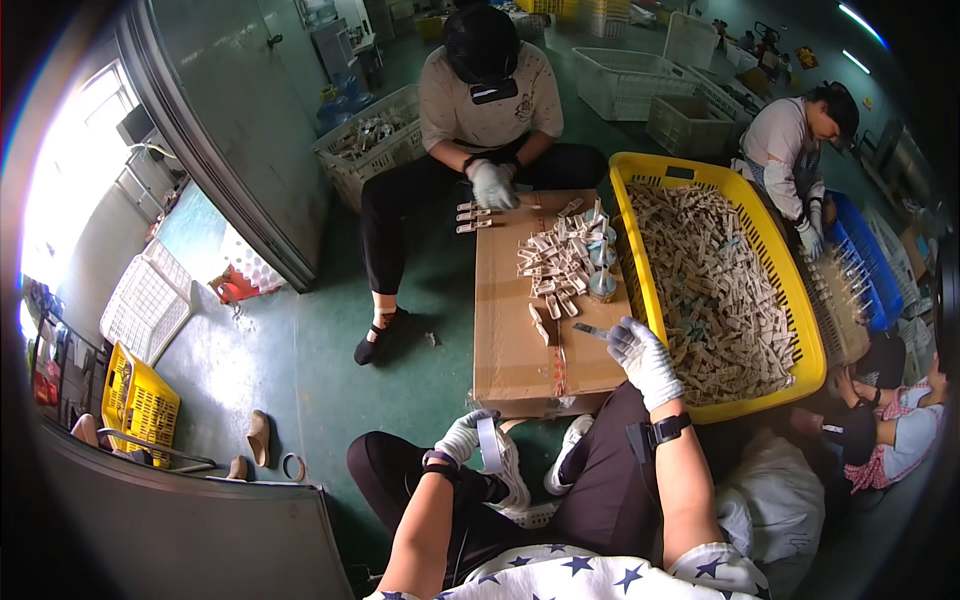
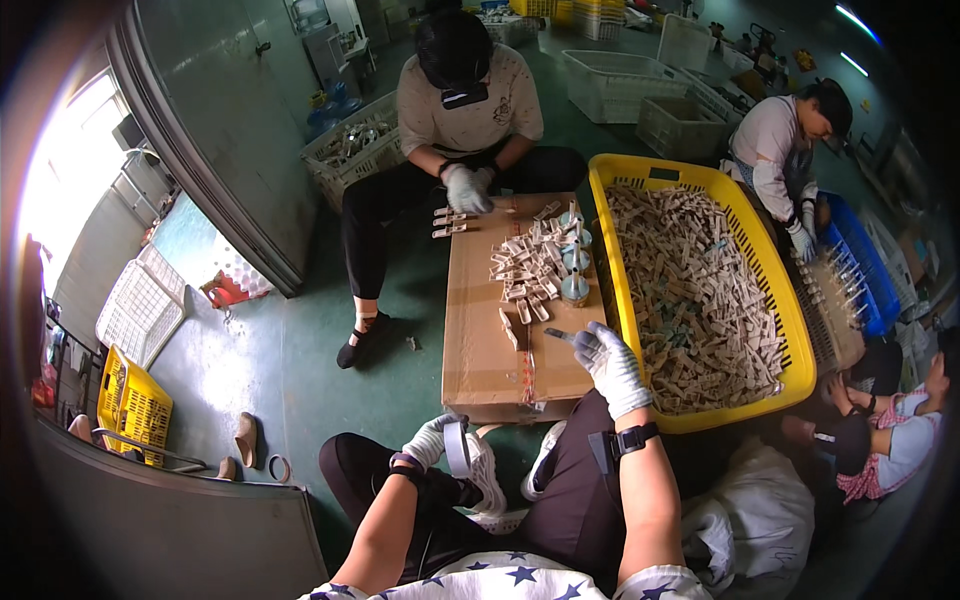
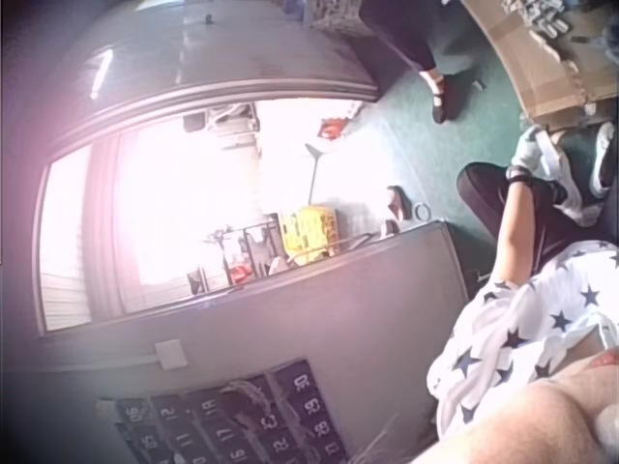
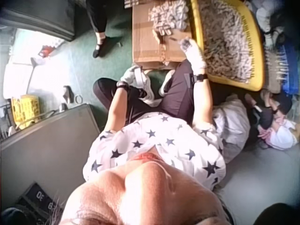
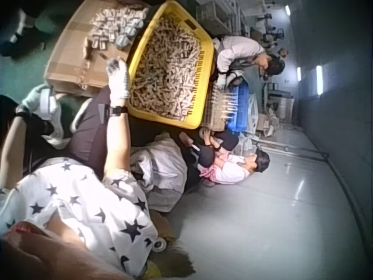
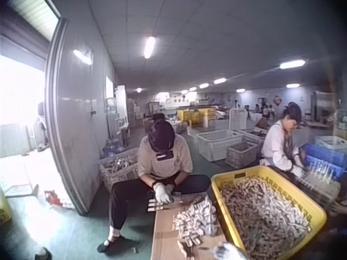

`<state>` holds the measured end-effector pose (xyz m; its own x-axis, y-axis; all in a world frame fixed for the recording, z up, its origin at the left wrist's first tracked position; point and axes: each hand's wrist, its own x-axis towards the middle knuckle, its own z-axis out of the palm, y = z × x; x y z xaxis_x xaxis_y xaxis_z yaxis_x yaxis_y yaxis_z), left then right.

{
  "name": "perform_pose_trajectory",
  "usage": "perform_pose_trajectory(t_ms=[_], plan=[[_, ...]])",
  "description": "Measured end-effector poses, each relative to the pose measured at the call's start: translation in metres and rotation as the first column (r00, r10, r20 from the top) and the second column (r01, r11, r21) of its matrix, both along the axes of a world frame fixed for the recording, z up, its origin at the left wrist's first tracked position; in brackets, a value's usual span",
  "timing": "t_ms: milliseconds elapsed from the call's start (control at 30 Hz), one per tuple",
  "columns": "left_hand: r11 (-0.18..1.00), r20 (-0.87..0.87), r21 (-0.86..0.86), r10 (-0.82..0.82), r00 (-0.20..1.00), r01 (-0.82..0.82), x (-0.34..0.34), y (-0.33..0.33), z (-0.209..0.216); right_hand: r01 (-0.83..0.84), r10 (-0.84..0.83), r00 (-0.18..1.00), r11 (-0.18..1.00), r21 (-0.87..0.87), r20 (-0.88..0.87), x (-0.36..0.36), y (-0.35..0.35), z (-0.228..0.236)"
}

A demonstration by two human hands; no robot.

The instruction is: Sorting and packaging small clothespins into organized groups on a flat surface.

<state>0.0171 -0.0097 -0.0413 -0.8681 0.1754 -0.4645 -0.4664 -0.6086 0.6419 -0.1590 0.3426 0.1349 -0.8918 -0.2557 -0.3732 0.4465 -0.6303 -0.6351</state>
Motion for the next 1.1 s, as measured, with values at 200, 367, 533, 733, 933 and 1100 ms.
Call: perform_pose_trajectory(t_ms=[200, 367, 533, 733, 933, 1100], plan=[[0.992, 0.123, 0.033, 0.119, 0.985, -0.124, -0.004, 0.013, 0.015, 0.009, -0.009, 1.000, 1.000, 0.007, -0.007, 0.000, 0.005, -0.002], [0.995, 0.054, -0.060, 0.083, 0.995, -0.079, 0.002, 0.005, 0.014, -0.017, 0.017, 0.999, 1.000, 0.002, -0.032, -0.002, 0.002, -0.006], [0.991, 0.087, -0.077, 0.113, 0.990, -0.106, -0.001, 0.016, 0.025, 0.014, -0.014, 1.000, 0.999, 0.030, 0.000, 0.002, 0.002, 0.002], [0.987, 0.144, 0.064, 0.138, 0.980, -0.149, -0.003, 0.012, 0.014, 0.000, 0.000, 1.000, 1.000, 0.022, 0.000, -0.001, 0.002, -0.002], [0.997, 0.088, 0.055, 0.055, 0.995, -0.060, -0.001, 0.006, 0.009, -0.010, 0.010, 1.000, 1.000, 0.019, -0.007, 0.000, 0.001, -0.002], [0.993, 0.077, -0.055, 0.106, 0.991, -0.102, -0.003, 0.017, 0.019, 0.000, 0.000, 1.000, 0.999, 0.035, 0.003, 0.000, 0.005, -0.001]])
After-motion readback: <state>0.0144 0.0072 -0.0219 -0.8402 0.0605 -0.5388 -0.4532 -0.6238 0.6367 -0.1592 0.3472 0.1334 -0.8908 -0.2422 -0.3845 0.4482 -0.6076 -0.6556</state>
